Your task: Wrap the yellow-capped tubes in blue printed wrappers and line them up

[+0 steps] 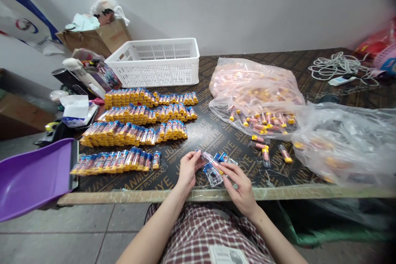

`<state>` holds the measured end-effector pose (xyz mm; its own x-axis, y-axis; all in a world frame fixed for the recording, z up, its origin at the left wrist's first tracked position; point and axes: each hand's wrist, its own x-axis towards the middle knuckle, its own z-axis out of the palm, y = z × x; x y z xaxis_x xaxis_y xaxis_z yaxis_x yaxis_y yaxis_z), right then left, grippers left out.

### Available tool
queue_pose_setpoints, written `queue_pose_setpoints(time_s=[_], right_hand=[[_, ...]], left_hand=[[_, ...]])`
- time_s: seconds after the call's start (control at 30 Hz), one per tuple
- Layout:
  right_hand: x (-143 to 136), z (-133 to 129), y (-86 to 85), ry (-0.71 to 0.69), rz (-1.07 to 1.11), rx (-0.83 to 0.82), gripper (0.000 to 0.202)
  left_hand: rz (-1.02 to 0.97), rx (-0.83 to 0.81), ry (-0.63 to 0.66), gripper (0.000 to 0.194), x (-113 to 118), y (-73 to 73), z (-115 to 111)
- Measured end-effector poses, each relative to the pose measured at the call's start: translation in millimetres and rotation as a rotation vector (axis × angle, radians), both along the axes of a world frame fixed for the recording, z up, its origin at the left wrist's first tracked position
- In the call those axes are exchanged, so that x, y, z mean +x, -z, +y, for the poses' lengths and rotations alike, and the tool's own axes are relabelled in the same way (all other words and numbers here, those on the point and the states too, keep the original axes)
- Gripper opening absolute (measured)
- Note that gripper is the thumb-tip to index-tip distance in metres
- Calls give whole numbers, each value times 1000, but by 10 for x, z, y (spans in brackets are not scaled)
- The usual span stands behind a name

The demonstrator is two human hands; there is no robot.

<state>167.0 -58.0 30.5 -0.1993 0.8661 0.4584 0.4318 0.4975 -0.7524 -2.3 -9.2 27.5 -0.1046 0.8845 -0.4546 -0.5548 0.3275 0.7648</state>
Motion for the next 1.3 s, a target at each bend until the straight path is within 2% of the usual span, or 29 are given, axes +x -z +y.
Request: queue_pose_setpoints(time_s=[0.1, 0.2, 0.3, 0.4, 0.5, 0.6, 0.8, 1.07, 1.2, 1.27, 1.3], right_hand=[[3, 45, 44, -72, 0, -7, 39], [9, 107, 70, -64, -18, 17, 47], [17, 167, 53, -43, -40, 20, 67], [27, 204, 2, -141, -26, -15, 81], [37, 210, -41, -280, 11, -101, 88], [43, 195, -46, -340, 21, -159, 88], [25, 177, -19, -337, 99, -176, 87], [-28, 145, 4, -349, 237, -240, 87], [-9, 254, -14, -346, 176, -229, 86], [-52, 490, -10, -295, 120, -163, 85], [-103, 657, 5, -261, 89, -122, 85]], left_hand=[[-44, 41, 81, 39, 11, -76, -31], [-29, 37, 166, 48, 0, -147, -55], [-10, 22, 367, 49, -3, -196, -99], [5, 35, 525, 36, 15, -215, -160], [13, 42, 572, 33, 43, -223, -207], [19, 23, 578, 33, 66, -247, -228], [36, -9, 532, 37, 78, -304, -232], [40, -19, 525, 40, 68, -311, -244], [59, 1, 509, 46, 34, -192, -188], [206, 30, 436, 50, 10, -77, -143], [359, 65, 405, 51, 1, -13, -125]])
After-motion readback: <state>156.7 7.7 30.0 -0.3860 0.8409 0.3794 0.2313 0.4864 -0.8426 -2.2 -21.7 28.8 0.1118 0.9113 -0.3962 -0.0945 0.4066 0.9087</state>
